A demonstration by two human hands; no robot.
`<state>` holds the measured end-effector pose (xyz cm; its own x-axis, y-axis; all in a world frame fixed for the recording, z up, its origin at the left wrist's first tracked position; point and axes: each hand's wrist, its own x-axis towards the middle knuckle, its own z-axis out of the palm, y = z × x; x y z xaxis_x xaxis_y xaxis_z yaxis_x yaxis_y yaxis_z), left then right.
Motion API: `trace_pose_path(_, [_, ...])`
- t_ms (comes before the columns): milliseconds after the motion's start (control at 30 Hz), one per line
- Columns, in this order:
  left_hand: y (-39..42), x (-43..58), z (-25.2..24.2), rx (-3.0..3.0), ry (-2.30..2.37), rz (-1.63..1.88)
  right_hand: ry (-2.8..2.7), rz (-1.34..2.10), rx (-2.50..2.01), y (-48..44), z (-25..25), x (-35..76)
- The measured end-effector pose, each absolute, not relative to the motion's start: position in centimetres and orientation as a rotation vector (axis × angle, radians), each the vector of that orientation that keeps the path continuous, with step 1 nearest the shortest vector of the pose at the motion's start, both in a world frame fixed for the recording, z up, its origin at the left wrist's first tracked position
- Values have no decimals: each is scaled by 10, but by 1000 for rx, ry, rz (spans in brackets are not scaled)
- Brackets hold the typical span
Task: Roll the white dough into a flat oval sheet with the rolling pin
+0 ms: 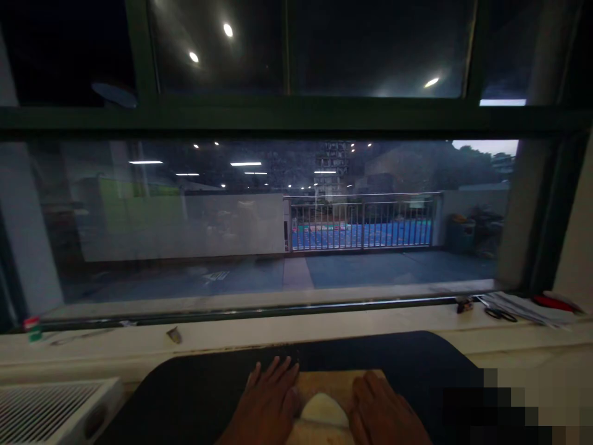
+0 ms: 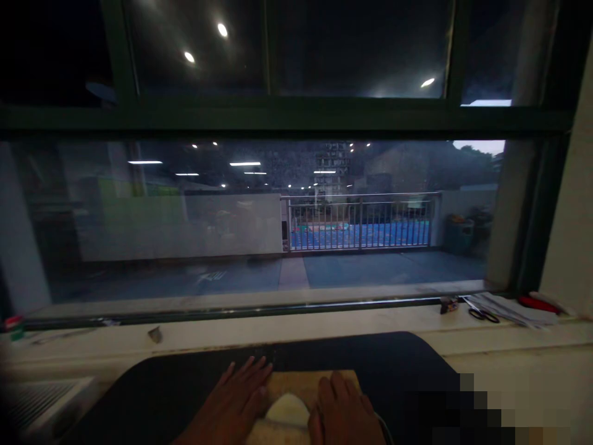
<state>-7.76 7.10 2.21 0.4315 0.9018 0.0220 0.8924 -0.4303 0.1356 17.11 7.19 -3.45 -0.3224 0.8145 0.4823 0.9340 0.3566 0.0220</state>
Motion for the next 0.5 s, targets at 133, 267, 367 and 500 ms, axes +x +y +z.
trace_pose_path(133, [77,-76,22,2551,1700,129,-2279,-72,-1570,95,-3,164])
trace_pose_path(267, [85,-70,24,2432,1845,323,-2204,78,-1650,121,10,159])
trace_pose_path(367, [86,-71,14,2443,1835,386,-2199,42,-1651,125,6,160])
trace_pose_path(500, [76,-77,-3,2601,1766,318,-2229,-162,-1566,102,-3,164])
